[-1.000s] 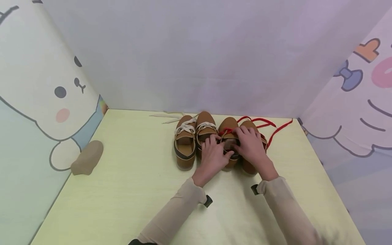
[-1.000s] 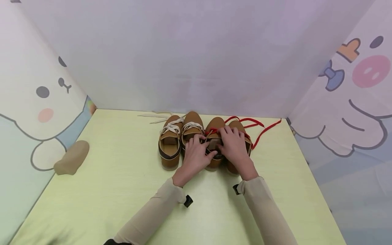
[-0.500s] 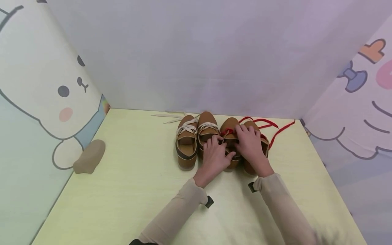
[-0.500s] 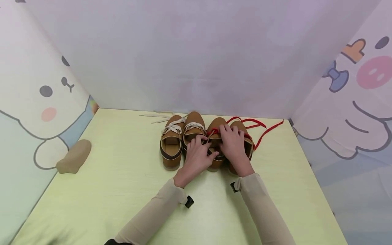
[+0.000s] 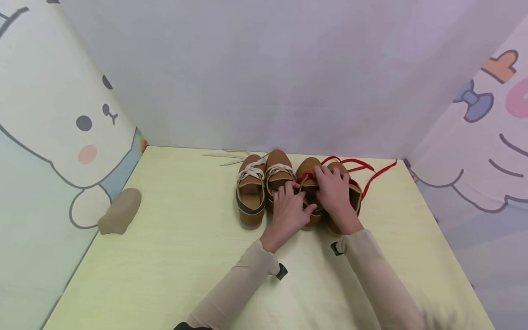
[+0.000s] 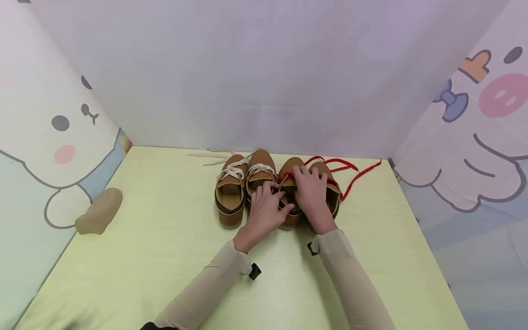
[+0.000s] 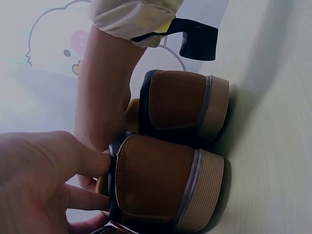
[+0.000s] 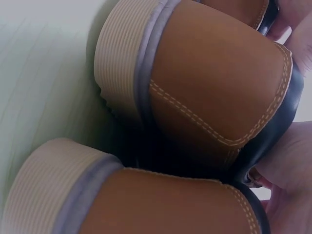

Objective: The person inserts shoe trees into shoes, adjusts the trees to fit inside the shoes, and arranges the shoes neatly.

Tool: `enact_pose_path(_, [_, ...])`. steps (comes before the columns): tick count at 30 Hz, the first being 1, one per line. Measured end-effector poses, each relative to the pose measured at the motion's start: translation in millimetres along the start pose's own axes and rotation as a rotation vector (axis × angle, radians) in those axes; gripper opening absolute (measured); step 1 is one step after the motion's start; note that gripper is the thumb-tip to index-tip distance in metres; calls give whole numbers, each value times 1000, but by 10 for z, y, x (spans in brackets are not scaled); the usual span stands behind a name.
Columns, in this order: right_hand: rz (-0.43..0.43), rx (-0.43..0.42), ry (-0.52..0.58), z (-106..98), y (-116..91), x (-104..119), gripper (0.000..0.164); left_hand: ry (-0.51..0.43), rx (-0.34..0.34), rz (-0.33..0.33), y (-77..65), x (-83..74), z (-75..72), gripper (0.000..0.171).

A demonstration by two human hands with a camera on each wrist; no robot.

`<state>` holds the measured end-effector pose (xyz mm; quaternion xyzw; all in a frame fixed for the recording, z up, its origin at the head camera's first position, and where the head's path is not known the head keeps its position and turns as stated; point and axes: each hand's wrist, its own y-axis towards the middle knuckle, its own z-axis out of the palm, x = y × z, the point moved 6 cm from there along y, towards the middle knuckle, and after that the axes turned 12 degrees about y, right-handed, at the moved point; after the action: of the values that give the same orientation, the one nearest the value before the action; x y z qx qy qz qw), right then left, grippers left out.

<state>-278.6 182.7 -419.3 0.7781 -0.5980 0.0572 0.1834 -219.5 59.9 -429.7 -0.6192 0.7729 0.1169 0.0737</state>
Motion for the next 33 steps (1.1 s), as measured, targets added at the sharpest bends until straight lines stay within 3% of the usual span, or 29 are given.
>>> enact_pose_path(9, [18, -18, -7, -4, 3, 38, 38, -16, 3, 1, -5, 9, 3, 45])
enact_pose_path(18, [-12, -8, -9, -13, -23, 41, 35, -73, -44, 10, -23, 33, -8, 42])
enact_pose_path(26, [-43, 7, 14, -46, -75, -21, 30, -156, -143, 80, -88, 135, -41, 34])
enact_pose_path(33, [-84, -18, 78, -125, -170, -48, 29, -221, -266, 130, -185, 372, -179, 28])
